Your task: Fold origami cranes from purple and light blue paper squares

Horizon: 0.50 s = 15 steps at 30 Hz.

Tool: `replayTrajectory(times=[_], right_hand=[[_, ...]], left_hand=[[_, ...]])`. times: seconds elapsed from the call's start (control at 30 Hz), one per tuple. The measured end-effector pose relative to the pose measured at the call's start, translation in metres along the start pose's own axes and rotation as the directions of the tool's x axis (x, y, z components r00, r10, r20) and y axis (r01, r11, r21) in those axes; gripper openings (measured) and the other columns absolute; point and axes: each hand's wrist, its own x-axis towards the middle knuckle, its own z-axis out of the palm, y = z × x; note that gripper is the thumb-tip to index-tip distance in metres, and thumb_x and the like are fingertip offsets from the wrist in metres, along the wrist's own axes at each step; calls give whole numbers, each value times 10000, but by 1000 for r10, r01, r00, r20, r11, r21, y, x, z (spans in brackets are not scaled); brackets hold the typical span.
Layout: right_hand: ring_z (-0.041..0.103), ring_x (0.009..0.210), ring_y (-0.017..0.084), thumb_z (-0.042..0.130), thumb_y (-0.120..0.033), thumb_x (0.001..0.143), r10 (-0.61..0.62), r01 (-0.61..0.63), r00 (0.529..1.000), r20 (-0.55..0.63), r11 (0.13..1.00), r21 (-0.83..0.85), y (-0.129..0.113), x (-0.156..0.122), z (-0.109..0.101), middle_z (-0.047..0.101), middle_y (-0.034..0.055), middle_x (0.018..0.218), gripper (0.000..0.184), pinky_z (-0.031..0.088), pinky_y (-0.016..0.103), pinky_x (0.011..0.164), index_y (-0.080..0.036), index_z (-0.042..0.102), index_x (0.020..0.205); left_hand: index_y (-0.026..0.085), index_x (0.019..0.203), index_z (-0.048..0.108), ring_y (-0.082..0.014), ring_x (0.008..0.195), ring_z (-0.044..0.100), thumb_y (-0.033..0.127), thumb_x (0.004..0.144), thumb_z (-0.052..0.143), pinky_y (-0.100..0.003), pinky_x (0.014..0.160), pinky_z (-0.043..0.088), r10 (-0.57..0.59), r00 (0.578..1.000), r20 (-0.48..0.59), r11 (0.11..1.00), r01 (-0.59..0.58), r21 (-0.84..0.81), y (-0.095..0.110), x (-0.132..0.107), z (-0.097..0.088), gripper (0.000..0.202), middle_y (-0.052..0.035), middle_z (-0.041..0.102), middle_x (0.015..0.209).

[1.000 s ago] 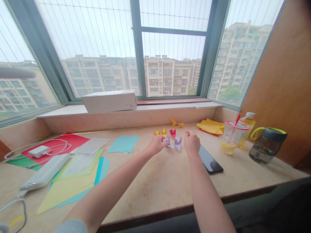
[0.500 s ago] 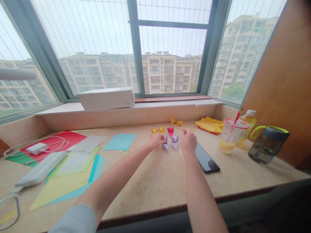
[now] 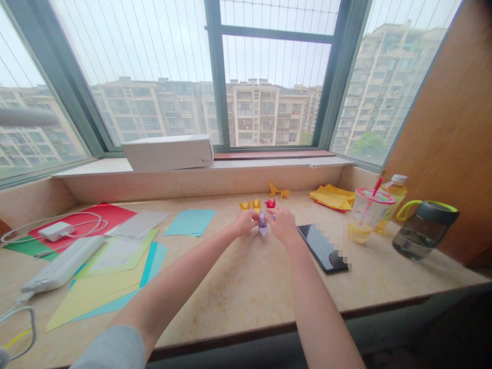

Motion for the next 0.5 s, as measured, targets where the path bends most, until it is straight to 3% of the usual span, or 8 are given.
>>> replayTrajectory(times=[0.17, 0.5], right_hand=[[636, 1053, 231, 598, -330, 957, -53, 57, 996, 67, 996, -61, -3, 0, 3, 610, 97, 1259, 320, 546, 445, 882, -179, 590, 1240], [636, 1051, 233, 602, -330, 955, -1, 15, 997, 74, 982, -189, 3, -1, 7, 608, 98, 1258, 332, 549, 446, 876, -175, 585, 1247]], left_hand=[[154, 1228, 583, -233, 1052, 620, 350, 949, 588, -430, 885, 546, 16, 1000, -14, 999, -17, -35, -3, -6, 0, 341, -97, 600, 1234], [155, 1227, 584, -232, 1050, 621, 350, 949, 587, -428, 883, 547, 16, 999, -51, 998, -19, -59, -16, -10, -1, 339, -97, 600, 1234]])
